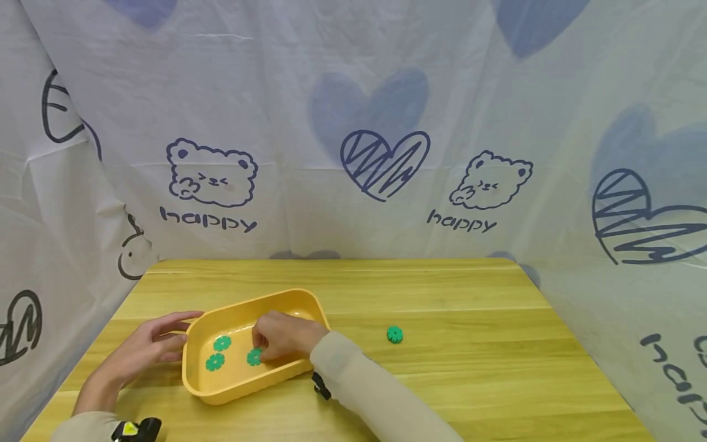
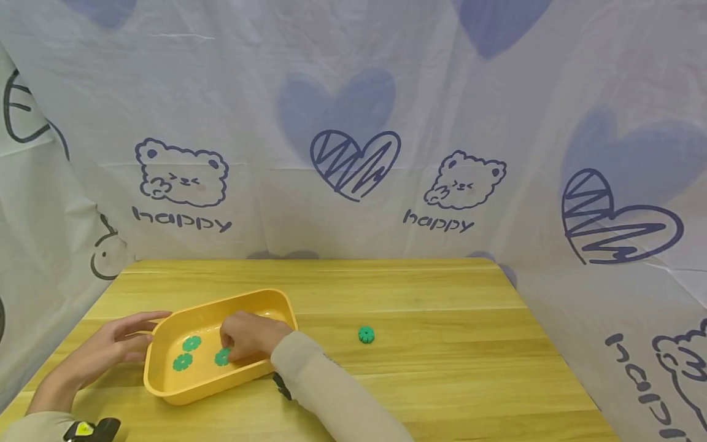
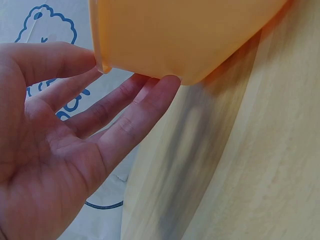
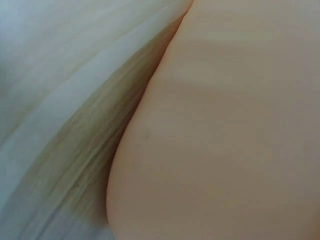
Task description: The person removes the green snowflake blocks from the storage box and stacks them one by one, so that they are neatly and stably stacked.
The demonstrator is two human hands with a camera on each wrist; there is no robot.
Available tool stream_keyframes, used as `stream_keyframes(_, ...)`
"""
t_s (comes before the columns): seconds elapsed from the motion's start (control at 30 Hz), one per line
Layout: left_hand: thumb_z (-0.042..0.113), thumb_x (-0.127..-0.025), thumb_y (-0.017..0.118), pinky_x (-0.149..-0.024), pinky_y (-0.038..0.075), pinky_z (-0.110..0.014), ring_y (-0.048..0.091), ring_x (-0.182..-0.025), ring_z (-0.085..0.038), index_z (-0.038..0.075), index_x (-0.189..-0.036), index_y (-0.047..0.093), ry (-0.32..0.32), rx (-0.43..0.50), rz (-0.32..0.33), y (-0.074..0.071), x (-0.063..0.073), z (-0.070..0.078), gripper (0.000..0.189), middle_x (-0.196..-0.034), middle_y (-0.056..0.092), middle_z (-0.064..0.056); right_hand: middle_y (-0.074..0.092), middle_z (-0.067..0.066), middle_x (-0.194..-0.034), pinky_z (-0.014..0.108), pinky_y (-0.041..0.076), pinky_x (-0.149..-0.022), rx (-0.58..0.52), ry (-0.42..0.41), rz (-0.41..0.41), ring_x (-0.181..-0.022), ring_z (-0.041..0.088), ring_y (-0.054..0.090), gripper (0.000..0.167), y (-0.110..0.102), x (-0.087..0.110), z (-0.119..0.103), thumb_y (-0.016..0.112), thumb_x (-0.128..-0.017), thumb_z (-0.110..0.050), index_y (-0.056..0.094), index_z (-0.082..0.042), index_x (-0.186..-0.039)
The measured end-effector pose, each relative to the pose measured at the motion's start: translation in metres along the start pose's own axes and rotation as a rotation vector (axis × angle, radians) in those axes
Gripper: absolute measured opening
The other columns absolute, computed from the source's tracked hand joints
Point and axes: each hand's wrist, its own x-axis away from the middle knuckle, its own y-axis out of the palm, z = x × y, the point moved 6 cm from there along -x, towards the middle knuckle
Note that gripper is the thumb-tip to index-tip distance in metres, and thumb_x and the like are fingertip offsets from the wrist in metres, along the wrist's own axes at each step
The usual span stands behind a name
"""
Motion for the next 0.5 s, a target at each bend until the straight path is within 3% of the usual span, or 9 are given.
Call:
stream_keyframes(0.13,0.015,-0.105,0.059,-0.083,0.065,-0.035,0.068,-0.105,0.001,-0.006,-0.154,0.037,0.001,0.0,-0.001,0.0,0.0,-0.0001,0.058,-0.141,0.052,-0.036,0.055,-0.006,-0.08,0.011,0.036,-0.061,-0.03,-0.042,-0.025,-0.068,0.003,0.04,0.03,0.001,0.0005,-0.0009,0.073,-0.089,-0.005,0.077,-0.015,-0.116)
stream_keyframes(0.33,0.016,-0.104,0.06,-0.083,0.065,-0.034,0.068,-0.105,0.001,-0.006,-0.154,0.038,-0.005,-0.007,0.002,0.0001,-0.0001,0.0007,0.058,-0.14,0.054,-0.034,0.071,-0.009,-0.103,0.007,0.049,-0.079,-0.034,-0.027,-0.044,-0.089,-0.001,0.059,0.018,0.0021,0.0015,0.0002,0.075,-0.091,-0.009,0.077,-0.015,-0.108)
stream_keyframes(0.5,0.017,-0.104,0.061,-0.084,0.065,-0.034,0.068,-0.105,0.0,-0.005,-0.154,0.038,-0.016,-0.011,0.008,-0.0005,0.0006,0.0021,0.06,-0.142,0.052,-0.035,0.072,-0.008,-0.102,0.006,0.05,-0.079,-0.034,-0.022,-0.027,-0.087,-0.001,0.06,0.014,0.0012,0.003,0.0019,0.076,-0.092,-0.012,0.075,-0.013,-0.106)
